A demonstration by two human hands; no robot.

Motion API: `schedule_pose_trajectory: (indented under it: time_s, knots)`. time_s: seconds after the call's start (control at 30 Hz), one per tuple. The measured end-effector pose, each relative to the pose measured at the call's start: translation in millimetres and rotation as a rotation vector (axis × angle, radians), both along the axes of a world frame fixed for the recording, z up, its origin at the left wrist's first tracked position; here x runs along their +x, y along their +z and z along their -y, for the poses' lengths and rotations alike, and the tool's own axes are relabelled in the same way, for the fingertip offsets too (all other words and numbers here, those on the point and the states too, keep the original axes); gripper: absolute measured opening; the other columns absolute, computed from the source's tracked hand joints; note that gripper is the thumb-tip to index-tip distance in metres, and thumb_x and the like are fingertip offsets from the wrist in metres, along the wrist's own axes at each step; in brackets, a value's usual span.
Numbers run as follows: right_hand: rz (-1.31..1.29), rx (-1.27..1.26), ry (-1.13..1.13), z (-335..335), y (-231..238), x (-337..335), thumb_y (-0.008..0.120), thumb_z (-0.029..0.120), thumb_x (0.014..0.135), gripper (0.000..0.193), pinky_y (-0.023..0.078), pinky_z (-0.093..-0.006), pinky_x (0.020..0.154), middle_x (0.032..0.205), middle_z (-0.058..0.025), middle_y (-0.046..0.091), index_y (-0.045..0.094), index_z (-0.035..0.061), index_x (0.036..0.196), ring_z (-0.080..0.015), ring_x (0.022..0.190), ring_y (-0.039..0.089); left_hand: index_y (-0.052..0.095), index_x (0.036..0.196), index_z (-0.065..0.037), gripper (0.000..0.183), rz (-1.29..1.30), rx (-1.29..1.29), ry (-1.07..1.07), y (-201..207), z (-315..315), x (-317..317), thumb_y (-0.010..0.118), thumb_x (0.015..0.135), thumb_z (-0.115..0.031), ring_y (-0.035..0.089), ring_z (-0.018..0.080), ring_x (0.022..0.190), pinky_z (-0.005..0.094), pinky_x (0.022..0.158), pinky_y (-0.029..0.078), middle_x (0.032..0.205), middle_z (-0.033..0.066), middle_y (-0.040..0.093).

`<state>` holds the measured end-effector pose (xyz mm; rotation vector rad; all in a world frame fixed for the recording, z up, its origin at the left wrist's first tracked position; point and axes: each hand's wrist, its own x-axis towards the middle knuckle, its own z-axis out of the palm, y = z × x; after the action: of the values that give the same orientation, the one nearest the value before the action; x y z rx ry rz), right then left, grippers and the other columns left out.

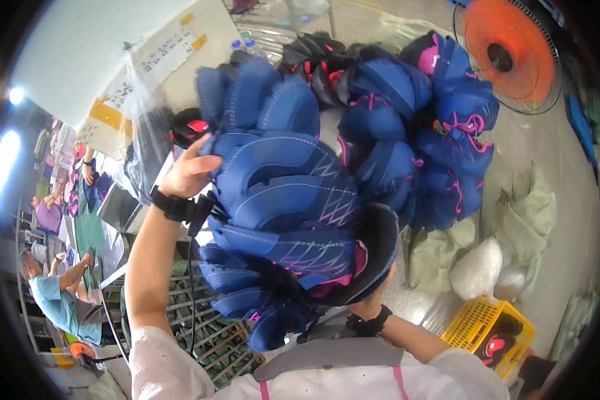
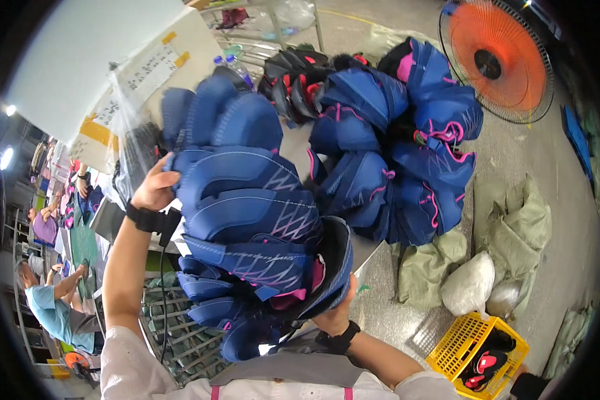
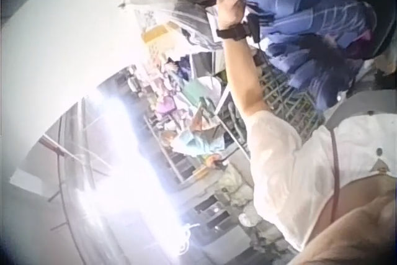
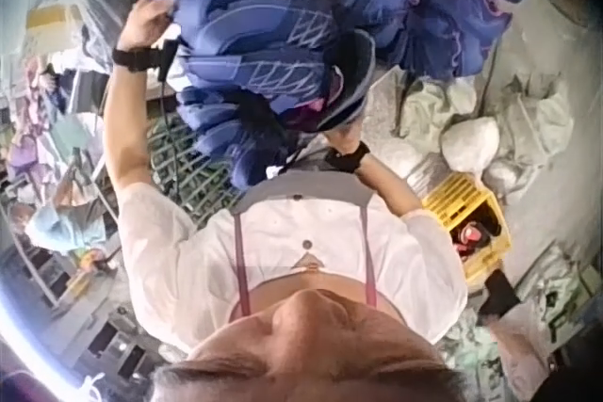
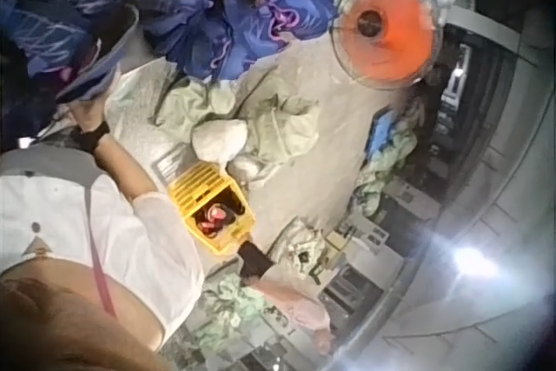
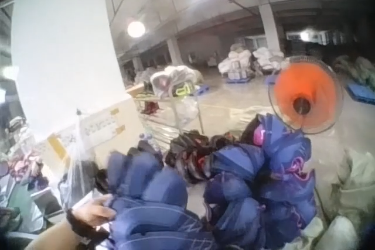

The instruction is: Retrieving shoe uppers from a large storage bag and organizing them on a workbench.

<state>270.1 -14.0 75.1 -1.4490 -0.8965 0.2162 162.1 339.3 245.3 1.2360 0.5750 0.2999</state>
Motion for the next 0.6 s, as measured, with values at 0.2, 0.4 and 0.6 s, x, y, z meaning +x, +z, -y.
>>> schedule_pose_trajectory:
  time_s: [0.2, 0.4, 0.6]
  knots:
    - [0.121, 0.317, 0.056, -87.9, 82.5, 76.2, 0.080, 0.010, 0.060, 0.112, 0.031, -0.0371, 0.100, 0.131, -0.0156, 0.037, 0.002, 0.0059, 0.139, -0.0224, 0.118, 0.040, 0.043, 0.126, -0.001, 0.064, 0.375, 0.332, -0.042, 106.3, -31.7, -69.2, 0.062, 0.066, -0.008, 0.056, 0.0185, 0.094, 0.0269, 0.073, 0.045, 0.113, 0.0103, 0.056]
    - [0.332, 0.522, 0.260, -133.9, 226.6, 88.0, 0.079, 0.003, 0.061, 0.114, 0.039, -0.0329, 0.095, 0.130, -0.0123, 0.039, -0.001, 0.0080, 0.141, -0.0200, 0.112, 0.047, 0.027, 0.133, 0.006, 0.114, 0.690, 0.233, -0.322, 227.0, 9.5, -118.2, 0.036, 0.064, -0.085, 0.038, 0.0302, 0.123, 0.0451, 0.104, 0.027, 0.135, 0.0179, 0.037]
    - [0.326, 0.583, 0.176, -153.0, 285.5, 14.9, 0.073, 0.006, 0.068, 0.097, 0.035, -0.0305, 0.098, 0.128, -0.0095, 0.039, 0.008, 0.0074, 0.141, -0.0165, 0.113, 0.043, 0.047, 0.120, 0.002, 0.051, 0.896, 0.483, -0.194, 234.1, 41.2, -232.6, 0.045, 0.090, -0.039, 0.053, 0.0237, 0.108, 0.0393, 0.097, 0.038, 0.118, 0.0138, 0.055]
